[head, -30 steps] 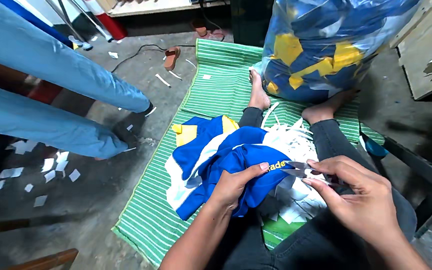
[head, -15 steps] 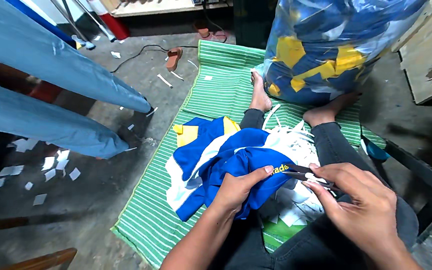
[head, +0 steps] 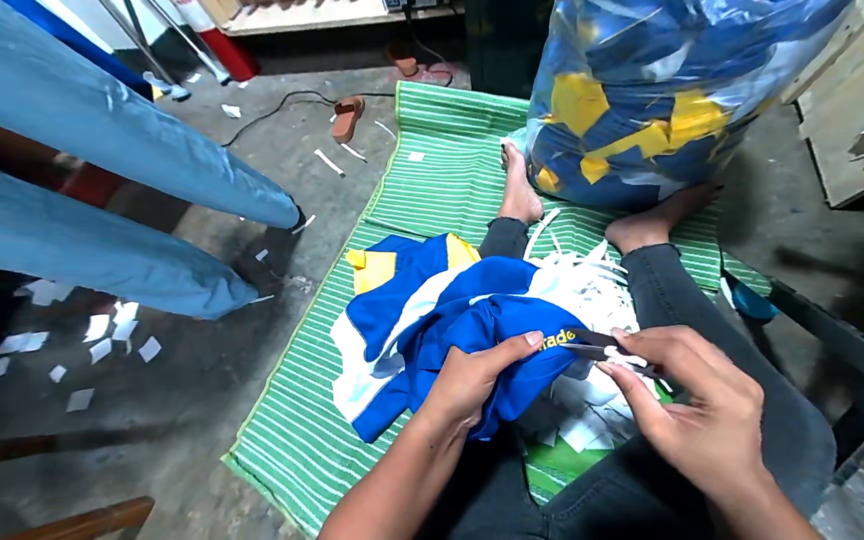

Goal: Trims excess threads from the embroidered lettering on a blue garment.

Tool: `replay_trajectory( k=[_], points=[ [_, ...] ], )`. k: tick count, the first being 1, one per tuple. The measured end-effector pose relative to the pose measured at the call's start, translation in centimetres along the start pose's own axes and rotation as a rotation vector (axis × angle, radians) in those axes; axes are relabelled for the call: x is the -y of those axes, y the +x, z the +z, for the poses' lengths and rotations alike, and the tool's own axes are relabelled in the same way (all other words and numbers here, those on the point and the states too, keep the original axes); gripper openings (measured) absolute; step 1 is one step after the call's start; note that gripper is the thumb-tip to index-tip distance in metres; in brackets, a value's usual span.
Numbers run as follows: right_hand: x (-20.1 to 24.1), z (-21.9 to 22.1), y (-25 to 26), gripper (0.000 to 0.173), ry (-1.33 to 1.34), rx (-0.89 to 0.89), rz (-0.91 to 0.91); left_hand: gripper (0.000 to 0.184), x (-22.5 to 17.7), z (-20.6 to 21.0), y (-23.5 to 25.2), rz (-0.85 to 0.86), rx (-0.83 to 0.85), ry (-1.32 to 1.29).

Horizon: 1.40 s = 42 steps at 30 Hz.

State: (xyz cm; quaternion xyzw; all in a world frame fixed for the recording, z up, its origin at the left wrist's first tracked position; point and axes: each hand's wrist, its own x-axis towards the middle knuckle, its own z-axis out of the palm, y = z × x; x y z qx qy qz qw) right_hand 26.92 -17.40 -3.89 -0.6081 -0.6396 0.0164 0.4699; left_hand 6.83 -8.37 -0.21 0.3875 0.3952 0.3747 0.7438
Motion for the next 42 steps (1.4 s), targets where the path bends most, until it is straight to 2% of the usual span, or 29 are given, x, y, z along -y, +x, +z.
replay_trajectory(
  k=[3,7,12,21,25,28,33,42],
  points=[
    [-0.1,-0.1,0.1,0.024,-0.053,-0.037,-0.059,0.012,0.1,0.0,0.0,-0.01,0.006,-0.008],
    [-0.2,0.5,-0.3,0.03,0.105,0.042,0.096,0.013,0.1,0.1,0.0,-0.003,-0.009,-0.007],
    [-0.6,0.1,-0.1,0.026,-0.013,-0.007,-0.041,0.013,0.2,-0.1,0.0,-0.019,0.019,0.009],
    [-0.9,-0.3,0.3,0.025,0.023,0.088,-0.016,0.014,0.2,0.1,0.2,-0.01,0.004,0.04],
    [-1.4,-1.3,0.8,0.028,0.199,0.226,0.056,0.014,0.1,-0.1,0.3,0.003,0.011,0.043],
    [-1.6,-1.6,1.3,0.029,0.264,0.239,0.075,0.014,0.1,-0.2,0.3,0.007,0.028,0.047],
    [-1.7,-1.8,1.9,0.029,0.127,0.273,0.053,0.014,0.0,-0.3,0.3,0.003,0.051,0.061],
    [-1.6,-2.8,3.6,0.03,0.001,0.346,-0.113,0.013,0.0,-1.0,0.8,-0.016,0.134,0.058]
  ],
)
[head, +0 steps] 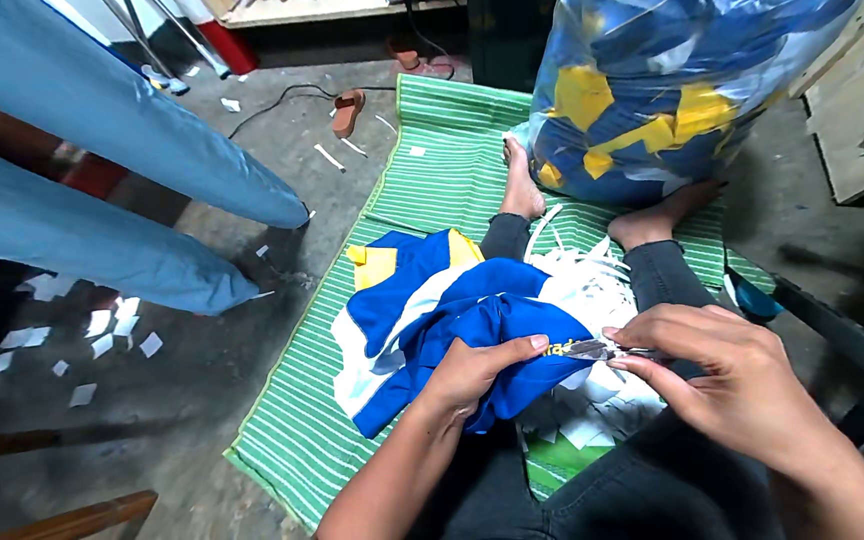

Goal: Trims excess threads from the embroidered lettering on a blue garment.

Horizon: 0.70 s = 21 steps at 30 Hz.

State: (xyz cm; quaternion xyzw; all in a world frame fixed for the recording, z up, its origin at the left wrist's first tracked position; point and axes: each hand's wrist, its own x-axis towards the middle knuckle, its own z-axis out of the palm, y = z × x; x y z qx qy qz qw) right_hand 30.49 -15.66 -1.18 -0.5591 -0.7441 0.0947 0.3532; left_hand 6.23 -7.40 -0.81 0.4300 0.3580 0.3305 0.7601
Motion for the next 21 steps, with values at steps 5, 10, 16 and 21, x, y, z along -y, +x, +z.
replay_trajectory(
  k=[5,10,16,21],
  points=[
    [0.03,-0.38,0.49,0.029,-0.047,0.026,-0.056,0.014,0.02,-0.29,0.17,-0.023,0.03,-0.012],
    [-0.31,-0.26,0.48,0.03,-0.008,0.033,-0.044,0.014,0.29,-0.36,0.37,-0.016,0.037,-0.033],
    [-0.76,0.19,-0.08,0.031,0.072,0.016,0.021,0.014,0.11,-0.3,0.31,-0.027,0.029,-0.053],
    [-0.91,0.14,-0.22,0.029,0.186,-0.012,0.065,0.014,-0.03,-0.29,0.29,-0.024,0.025,-0.078]
  ],
)
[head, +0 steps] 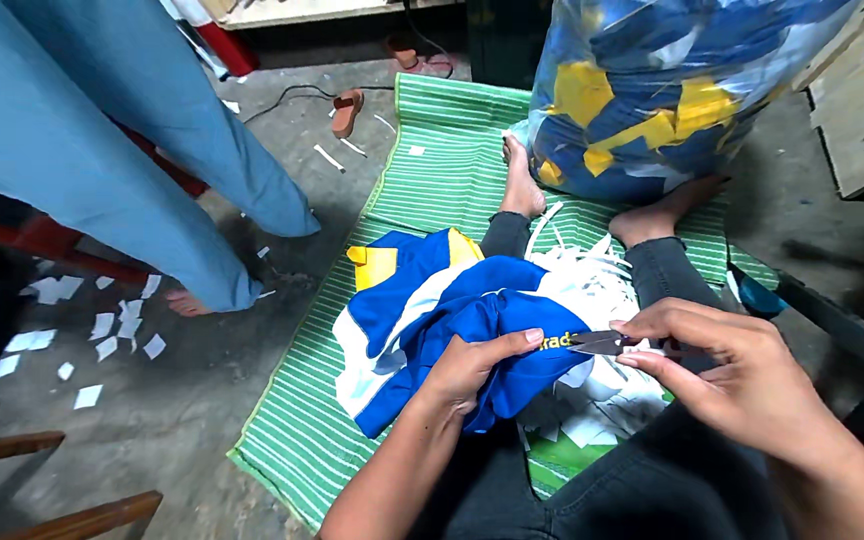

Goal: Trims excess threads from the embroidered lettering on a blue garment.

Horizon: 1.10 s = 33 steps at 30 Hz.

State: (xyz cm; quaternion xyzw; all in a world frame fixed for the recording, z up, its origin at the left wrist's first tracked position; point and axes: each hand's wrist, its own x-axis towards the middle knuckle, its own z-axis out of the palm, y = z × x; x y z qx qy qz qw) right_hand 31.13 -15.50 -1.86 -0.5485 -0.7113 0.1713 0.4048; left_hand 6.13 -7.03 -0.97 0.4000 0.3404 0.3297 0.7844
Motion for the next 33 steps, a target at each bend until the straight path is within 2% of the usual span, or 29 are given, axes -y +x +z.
replay_trajectory(
  k=[10,14,17,20,33],
  points=[
    [0.4,0.2,-0.1,0.029,-0.098,0.006,-0.005,0.014,0.1,0.3,-0.1,-0.012,-0.022,-0.006],
    [1.1,0.9,-0.9,0.031,-0.027,-0.15,0.085,0.012,-0.1,0.9,-0.5,0.033,-0.086,0.012],
    [2.1,1.8,-2.2,0.031,-0.153,-0.283,0.08,0.012,0.0,1.3,-0.8,0.078,-0.119,0.04],
    [2.8,2.6,-2.9,0.028,-0.238,-0.342,0.05,0.012,0.2,1.4,-0.9,0.092,-0.126,0.064],
    [3.0,3.1,-2.9,0.027,-0.286,-0.326,0.047,0.014,0.7,1.7,-1.0,0.143,-0.119,0.095]
  ],
)
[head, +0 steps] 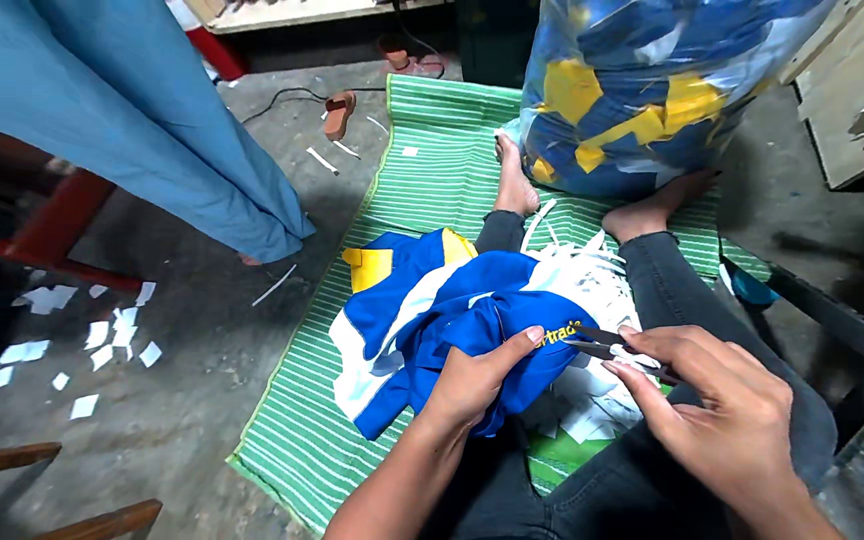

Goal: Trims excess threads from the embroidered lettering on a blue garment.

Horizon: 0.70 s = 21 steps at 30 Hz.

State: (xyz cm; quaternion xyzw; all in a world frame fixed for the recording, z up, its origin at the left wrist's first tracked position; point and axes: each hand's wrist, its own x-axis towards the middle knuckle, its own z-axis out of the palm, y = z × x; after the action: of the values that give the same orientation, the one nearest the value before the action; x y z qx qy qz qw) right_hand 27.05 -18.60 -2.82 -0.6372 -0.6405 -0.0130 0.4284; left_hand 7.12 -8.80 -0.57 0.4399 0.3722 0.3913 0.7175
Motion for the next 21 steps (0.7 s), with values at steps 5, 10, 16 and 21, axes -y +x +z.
replay_trajectory(
  k=[5,10,16,21],
  points=[
    [0.1,0.0,0.1,0.027,-0.049,-0.002,-0.026,0.013,0.0,0.0,0.0,-0.001,0.004,0.002],
    [-0.3,1.0,-0.4,0.028,0.117,0.005,0.068,0.014,0.1,0.0,0.0,0.007,-0.004,-0.005],
    [-0.5,1.3,-0.4,0.028,0.091,-0.013,0.025,0.015,-0.1,0.0,-0.2,-0.021,-0.014,0.02],
    [-0.9,1.1,-0.2,0.027,0.102,0.029,0.022,0.015,-0.1,0.0,-0.1,-0.028,-0.007,0.018]
  ],
)
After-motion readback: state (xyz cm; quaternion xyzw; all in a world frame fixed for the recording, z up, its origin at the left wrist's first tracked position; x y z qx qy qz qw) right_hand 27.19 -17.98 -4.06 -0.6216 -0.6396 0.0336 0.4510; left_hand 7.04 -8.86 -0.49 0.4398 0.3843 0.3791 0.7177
